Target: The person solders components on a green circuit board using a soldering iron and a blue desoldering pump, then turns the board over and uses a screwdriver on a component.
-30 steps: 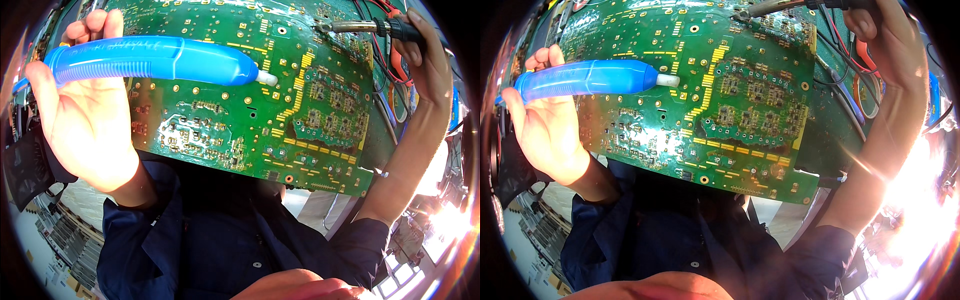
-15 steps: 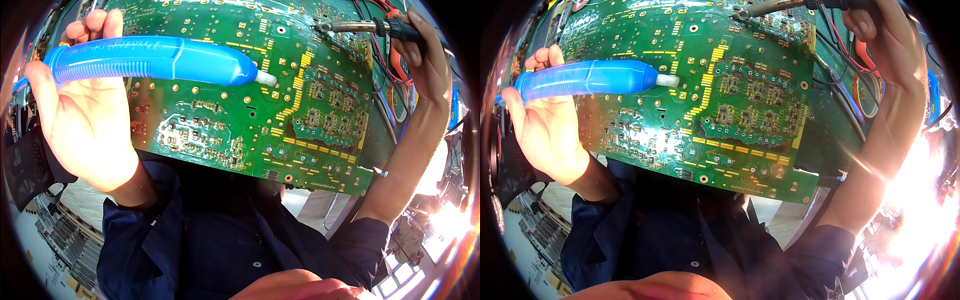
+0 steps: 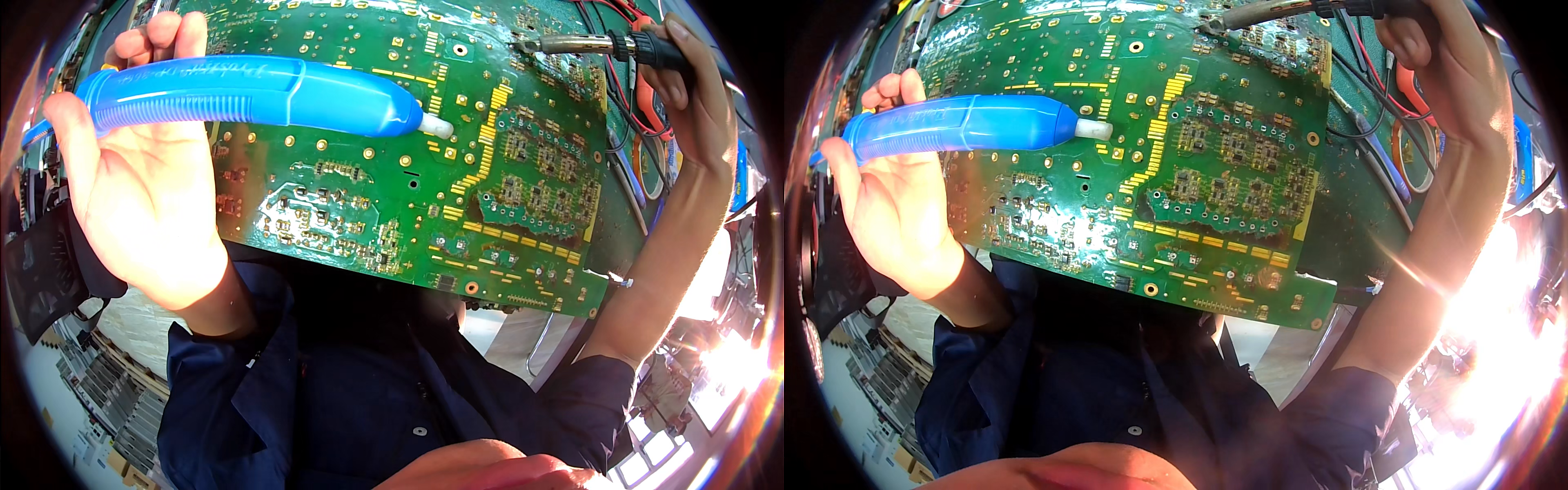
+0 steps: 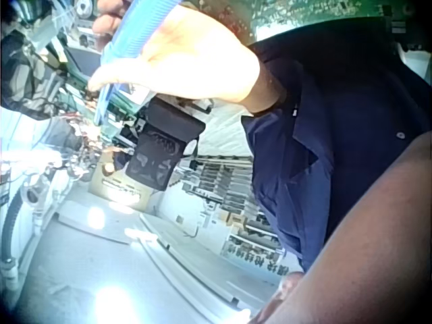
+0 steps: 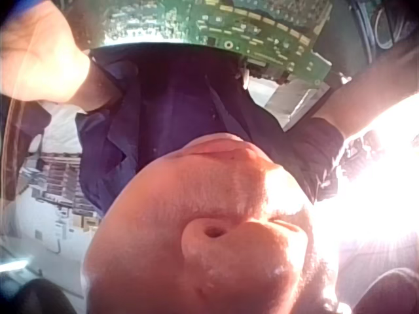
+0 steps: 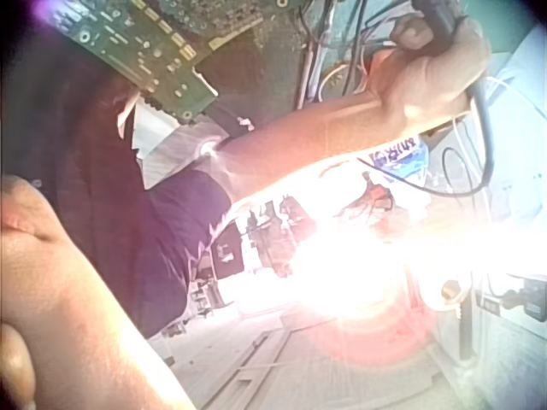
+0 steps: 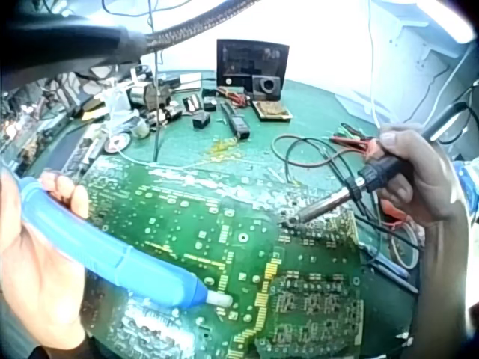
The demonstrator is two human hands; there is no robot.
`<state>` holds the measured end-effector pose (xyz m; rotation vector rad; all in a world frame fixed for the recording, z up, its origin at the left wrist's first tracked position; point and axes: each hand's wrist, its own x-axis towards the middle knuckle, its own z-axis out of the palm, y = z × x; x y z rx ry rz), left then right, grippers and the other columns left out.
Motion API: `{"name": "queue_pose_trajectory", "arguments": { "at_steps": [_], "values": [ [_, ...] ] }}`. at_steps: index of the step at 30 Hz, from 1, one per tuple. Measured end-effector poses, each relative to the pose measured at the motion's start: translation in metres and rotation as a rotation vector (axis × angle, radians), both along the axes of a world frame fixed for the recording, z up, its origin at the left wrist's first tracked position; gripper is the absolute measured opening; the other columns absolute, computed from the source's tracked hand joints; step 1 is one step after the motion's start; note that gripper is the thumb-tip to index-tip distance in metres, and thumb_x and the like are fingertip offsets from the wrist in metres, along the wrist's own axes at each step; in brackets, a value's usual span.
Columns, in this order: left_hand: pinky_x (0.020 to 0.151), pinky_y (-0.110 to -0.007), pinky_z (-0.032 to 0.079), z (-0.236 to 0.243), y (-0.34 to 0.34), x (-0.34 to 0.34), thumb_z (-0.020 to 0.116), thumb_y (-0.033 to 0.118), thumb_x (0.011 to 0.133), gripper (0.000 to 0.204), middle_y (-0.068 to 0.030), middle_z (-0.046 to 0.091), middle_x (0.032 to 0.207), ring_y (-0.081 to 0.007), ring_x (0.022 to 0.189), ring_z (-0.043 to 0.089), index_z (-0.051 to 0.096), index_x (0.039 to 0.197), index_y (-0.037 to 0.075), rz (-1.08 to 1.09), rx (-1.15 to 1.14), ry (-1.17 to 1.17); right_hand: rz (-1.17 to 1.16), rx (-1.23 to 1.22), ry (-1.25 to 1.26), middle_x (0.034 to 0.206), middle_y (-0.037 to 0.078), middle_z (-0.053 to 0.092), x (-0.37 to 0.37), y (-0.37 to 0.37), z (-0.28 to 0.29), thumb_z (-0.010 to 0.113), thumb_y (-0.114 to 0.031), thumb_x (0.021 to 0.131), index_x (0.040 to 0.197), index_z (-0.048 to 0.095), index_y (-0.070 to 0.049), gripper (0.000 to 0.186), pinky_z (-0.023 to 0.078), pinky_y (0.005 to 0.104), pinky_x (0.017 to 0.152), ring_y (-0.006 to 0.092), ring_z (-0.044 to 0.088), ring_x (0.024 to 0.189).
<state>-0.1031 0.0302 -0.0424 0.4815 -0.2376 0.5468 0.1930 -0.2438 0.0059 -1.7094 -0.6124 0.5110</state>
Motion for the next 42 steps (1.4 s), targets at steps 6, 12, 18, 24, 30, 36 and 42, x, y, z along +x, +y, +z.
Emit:
{"name": "queue_pose_trajectory", "arguments": {
  "at_steps": [6, 12, 18, 24, 30, 36, 42],
  "values": [
    [0.111, -0.051, 0.024, 0.0009, 0.0006, -0.0001, 0.033, 0.034, 0.098, 0.056, -0.0316, 0.043, 0.113, -0.0399, 0.118, 0.041, 0.035, 0.11, -0.02, 0.001, 0.006, 0.003, -0.016, -0.012, -0.036, 0.053, -0.004, 0.026, -0.0003, -0.0025, 0.002, 0.05, -0.026, 0.091, 0.095, 0.062, 0.005, 0.033, 0.032, 0.021, 0.058, 0.0048, 0.027, 0.05],
    [0.11, -0.051, 0.024, 0.0039, -0.0008, -0.0024, 0.033, 0.034, 0.098, 0.056, -0.0315, 0.043, 0.113, -0.04, 0.117, 0.041, 0.035, 0.11, -0.02, 0.022, 0.006, 0.046, 0.001, -0.008, -0.06, 0.051, -0.004, 0.026, -0.0013, -0.0007, 0.0017, 0.05, -0.026, 0.091, 0.094, 0.062, 0.005, 0.034, 0.03, 0.0206, 0.056, 0.0053, 0.029, 0.05],
    [0.11, -0.052, 0.024, 0.0056, 0.0008, -0.0053, 0.034, 0.034, 0.098, 0.055, -0.0314, 0.043, 0.114, -0.0404, 0.118, 0.041, 0.034, 0.111, -0.02, 0.052, -0.001, 0.087, 0.065, 0.015, 0.058, 0.047, -0.005, 0.025, 0.0017, 0.0024, 0.0, 0.05, -0.025, 0.091, 0.089, 0.062, 0.003, 0.031, 0.025, 0.0214, 0.052, 0.0063, 0.028, 0.05],
    [0.111, -0.052, 0.023, 0.0042, -0.0001, -0.0049, 0.035, 0.033, 0.098, 0.055, -0.0319, 0.042, 0.115, -0.0407, 0.119, 0.04, 0.033, 0.112, -0.021, 0.04, -0.011, 0.062, 0.066, 0.012, 0.092, 0.046, -0.005, 0.026, -0.0001, 0.005, 0.0001, 0.049, -0.024, 0.091, 0.088, 0.061, 0.004, 0.03, 0.024, 0.021, 0.051, 0.0062, 0.027, 0.048],
    [0.111, -0.052, 0.023, 0.0052, 0.0018, -0.0053, 0.035, 0.033, 0.098, 0.055, -0.0322, 0.042, 0.116, -0.041, 0.119, 0.039, 0.033, 0.113, -0.02, 0.023, 0.003, 0.072, 0.05, 0.032, 0.087, 0.046, -0.005, 0.025, 0.0007, 0.0034, -0.001, 0.049, -0.025, 0.092, 0.09, 0.061, 0.004, 0.031, 0.025, 0.0211, 0.052, 0.0058, 0.026, 0.048],
    [0.111, -0.052, 0.023, 0.0054, 0.0021, -0.0062, 0.035, 0.032, 0.098, 0.054, -0.0312, 0.043, 0.116, -0.041, 0.119, 0.04, 0.033, 0.113, -0.02, 0.027, 0.002, 0.077, 0.055, 0.05, 0.048, 0.049, -0.005, 0.025, 0.0026, 0.0009, -0.0007, 0.049, -0.024, 0.092, 0.092, 0.061, 0.004, 0.031, 0.026, 0.0214, 0.053, 0.0056, 0.026, 0.049],
    [0.111, -0.052, 0.023, 0.0044, 0.0014, -0.0055, 0.036, 0.032, 0.098, 0.053, -0.0311, 0.043, 0.115, -0.0401, 0.119, 0.04, 0.034, 0.112, -0.02, 0.042, -0.014, 0.061, 0.051, 0.03, 0.02, 0.05, -0.005, 0.026, 0.0008, 0.0019, 0.0007, 0.049, -0.024, 0.092, 0.091, 0.062, 0.004, 0.031, 0.026, 0.0217, 0.054, 0.0063, 0.027, 0.05]
  ]
}}
